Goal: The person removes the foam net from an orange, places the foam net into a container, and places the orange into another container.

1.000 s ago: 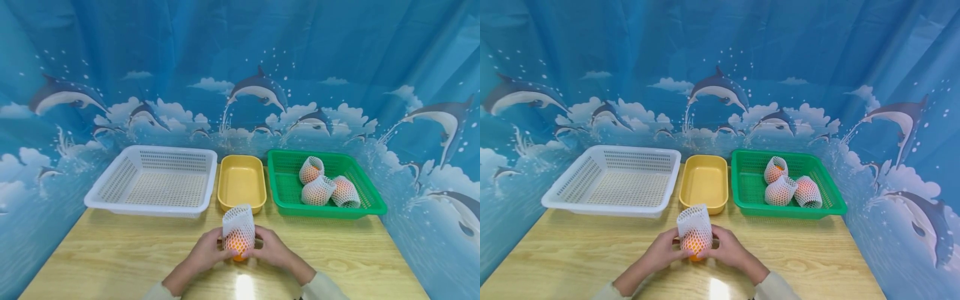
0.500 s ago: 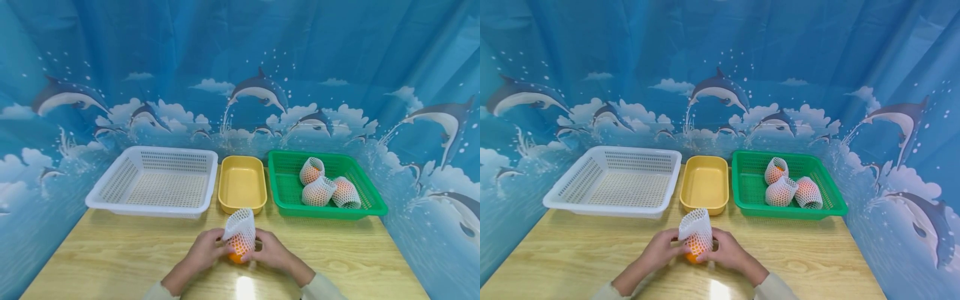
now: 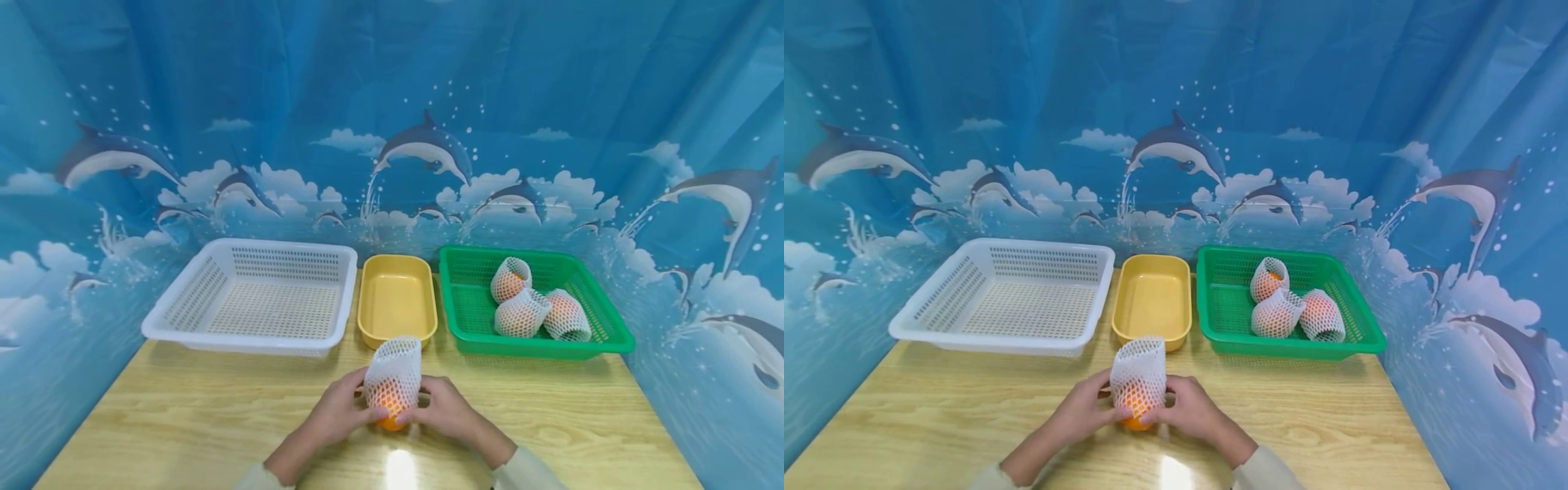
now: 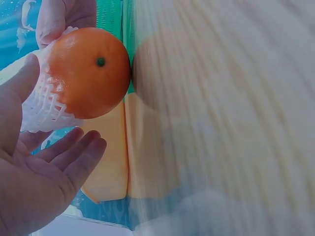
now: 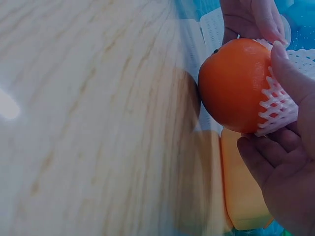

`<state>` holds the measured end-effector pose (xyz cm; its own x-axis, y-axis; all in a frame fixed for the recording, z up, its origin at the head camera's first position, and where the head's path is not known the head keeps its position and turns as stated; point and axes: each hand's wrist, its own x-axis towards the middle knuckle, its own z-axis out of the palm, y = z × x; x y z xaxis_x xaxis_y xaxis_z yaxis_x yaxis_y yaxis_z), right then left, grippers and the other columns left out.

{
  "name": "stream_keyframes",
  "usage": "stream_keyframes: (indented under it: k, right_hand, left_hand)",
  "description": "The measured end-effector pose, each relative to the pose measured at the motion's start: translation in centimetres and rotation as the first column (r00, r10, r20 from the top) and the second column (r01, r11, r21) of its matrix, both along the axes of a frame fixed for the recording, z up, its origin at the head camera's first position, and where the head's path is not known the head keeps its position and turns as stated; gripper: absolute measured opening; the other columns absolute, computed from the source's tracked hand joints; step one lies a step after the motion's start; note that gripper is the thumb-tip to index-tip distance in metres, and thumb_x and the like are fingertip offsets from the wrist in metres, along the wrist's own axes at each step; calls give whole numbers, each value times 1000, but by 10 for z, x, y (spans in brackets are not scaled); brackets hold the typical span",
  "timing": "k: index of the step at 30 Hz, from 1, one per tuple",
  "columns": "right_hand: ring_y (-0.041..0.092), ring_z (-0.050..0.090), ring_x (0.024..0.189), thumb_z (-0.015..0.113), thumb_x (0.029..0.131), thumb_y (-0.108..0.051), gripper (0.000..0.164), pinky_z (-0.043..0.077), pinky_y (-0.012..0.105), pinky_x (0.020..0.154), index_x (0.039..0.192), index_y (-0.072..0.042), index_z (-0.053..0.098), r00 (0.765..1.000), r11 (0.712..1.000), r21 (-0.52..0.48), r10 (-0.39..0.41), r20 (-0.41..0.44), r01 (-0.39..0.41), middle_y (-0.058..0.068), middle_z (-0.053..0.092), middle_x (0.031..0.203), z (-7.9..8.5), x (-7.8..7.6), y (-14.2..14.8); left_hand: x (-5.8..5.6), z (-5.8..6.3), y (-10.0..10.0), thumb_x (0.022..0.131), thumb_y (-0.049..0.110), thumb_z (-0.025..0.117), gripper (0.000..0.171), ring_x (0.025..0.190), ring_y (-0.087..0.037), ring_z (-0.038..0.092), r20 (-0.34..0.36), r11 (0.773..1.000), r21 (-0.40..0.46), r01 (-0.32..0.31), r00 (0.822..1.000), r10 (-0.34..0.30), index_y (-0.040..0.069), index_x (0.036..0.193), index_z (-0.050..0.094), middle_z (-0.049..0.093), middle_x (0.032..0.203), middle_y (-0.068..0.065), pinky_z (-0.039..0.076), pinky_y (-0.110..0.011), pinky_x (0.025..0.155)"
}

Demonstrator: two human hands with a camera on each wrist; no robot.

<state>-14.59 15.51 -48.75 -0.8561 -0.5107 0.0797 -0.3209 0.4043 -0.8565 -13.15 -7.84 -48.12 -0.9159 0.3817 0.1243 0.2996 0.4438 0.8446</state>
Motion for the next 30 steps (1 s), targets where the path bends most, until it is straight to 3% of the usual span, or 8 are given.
stream_keyframes:
  k: [8, 16, 20, 26, 30]
  right_hand:
    - [15, 66, 104, 78, 80, -35, 39, 51, 40, 96, 108, -9, 72, 997, 1000, -26, -5, -82, 3, 0, 72, 108, 1, -2, 2]
    - [11, 69, 92, 74, 84, -27, 25, 56, 30, 85, 100, -7, 75, 990, 995, -95, -13, -141, -1, 2, 74, 99, -2, -3, 3]
    - [15, 67, 101, 75, 84, -30, 35, 54, 35, 91, 110, -7, 71, 992, 998, -68, -21, -125, 12, 3, 72, 108, 0, -3, 2]
    - [17, 61, 113, 79, 77, -40, 62, 49, 42, 99, 128, -10, 60, 998, 1000, -25, 4, -66, -6, 0, 65, 124, 0, 0, 1]
    - [18, 58, 118, 79, 76, -40, 66, 45, 43, 103, 131, -12, 58, 1000, 1000, -12, 24, -17, -25, -2, 62, 128, -3, 0, 0]
  left_hand:
    - [-1, -5, 0, 76, 40, 80, 77, 118, -32, 58, 34, 999, 13, 35, 999, -35, 6, 138, 49, 59, 132, -11, 50, -49, 96]
    - [-2, -3, 2, 77, 41, 79, 67, 109, -28, 62, 20, 999, 14, 44, 999, -44, 5, 129, 57, 65, 121, -9, 54, -43, 91]
    - [-2, -2, 2, 77, 41, 79, 64, 109, -26, 63, 26, 999, 8, 46, 999, -47, 6, 127, 58, 66, 120, -8, 54, -40, 92]
    - [-2, -2, 1, 73, 40, 82, 74, 113, -29, 60, 2, 998, -42, 41, 999, -41, 4, 131, 54, 61, 126, -12, 51, -45, 95]
    - [-1, 1, 0, 73, 37, 82, 69, 111, -30, 60, -17, 998, -56, 11, 1000, -12, 4, 128, 58, 61, 124, -13, 52, -46, 93]
